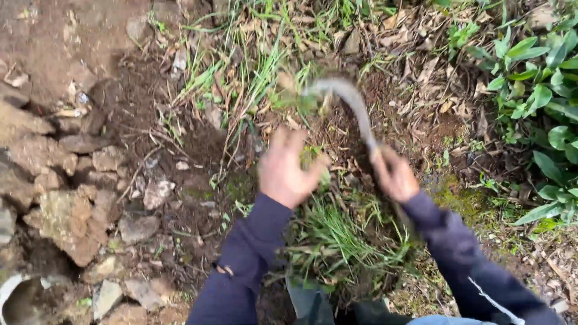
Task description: The person uses a sickle to cut grass and weeds along a stone wall, then gathers the cut vegetation by hand. They also move a small rock and continue clearing the area.
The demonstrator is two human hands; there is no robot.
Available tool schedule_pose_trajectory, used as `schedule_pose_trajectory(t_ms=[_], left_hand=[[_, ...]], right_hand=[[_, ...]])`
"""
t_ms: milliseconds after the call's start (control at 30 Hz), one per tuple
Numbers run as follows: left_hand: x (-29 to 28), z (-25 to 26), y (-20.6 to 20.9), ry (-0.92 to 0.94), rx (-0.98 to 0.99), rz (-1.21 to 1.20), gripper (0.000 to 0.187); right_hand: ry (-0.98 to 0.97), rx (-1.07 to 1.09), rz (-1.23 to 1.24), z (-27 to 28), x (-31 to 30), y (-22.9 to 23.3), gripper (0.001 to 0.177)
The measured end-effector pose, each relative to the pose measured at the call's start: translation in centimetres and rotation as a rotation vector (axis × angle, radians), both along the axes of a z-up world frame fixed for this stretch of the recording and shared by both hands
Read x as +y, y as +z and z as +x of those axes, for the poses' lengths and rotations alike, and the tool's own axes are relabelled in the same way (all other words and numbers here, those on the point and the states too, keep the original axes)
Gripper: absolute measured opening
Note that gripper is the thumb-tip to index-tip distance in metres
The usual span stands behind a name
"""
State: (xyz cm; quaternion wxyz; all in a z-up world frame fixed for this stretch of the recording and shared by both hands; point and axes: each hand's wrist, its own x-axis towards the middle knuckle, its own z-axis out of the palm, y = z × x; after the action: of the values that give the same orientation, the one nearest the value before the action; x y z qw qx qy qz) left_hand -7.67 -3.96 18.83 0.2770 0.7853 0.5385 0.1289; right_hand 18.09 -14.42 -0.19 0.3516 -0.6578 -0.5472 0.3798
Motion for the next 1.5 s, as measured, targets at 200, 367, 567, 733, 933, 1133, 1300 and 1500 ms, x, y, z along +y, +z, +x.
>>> schedule_pose_trajectory(t_ms=[200, 367, 567, 733, 933, 1133, 1300, 1500], left_hand=[[16.1, -1.1, -10.5, 0.431, 0.552, -0.259, 0.161], [14.3, 0.8, -19.3, 0.506, 0.528, 0.121, 0.105], [9.8, -0.5, -21.0, 0.107, 0.466, 0.094, 0.054], [6.9, 0.5, -18.2, -0.096, 0.397, -0.089, 0.027], [8.4, 1.1, -14.4, -0.358, 0.189, -0.078, 0.065], [8.8, -1.0, -13.7, -0.295, 0.124, -0.085, 0.079], [9.4, 0.8, -17.4, -0.585, 0.131, -0.070, 0.064], [12.5, 1.5, -13.4, -0.653, 0.127, 0.509, 0.144]], right_hand=[[0.004, -0.008, 0.060, 2.1, 1.1, 3.7, 0.032], [-0.003, -0.076, 0.151, -0.8, 9.3, 6.9, 0.048], [0.032, -0.103, 0.192, -2.3, 11.9, 5.3, 0.047], [0.079, -0.110, 0.216, -2.3, 11.1, 4.0, 0.046], [0.064, -0.153, 0.312, -1.4, 7.5, 5.8, 0.046], [-0.018, -0.121, 0.077, 0.4, -0.6, 3.7, 0.053], [0.031, -0.061, 0.214, 0.7, 9.6, 5.0, 0.052], [0.028, -0.110, 0.033, -1.3, 0.1, 6.4, 0.053]])
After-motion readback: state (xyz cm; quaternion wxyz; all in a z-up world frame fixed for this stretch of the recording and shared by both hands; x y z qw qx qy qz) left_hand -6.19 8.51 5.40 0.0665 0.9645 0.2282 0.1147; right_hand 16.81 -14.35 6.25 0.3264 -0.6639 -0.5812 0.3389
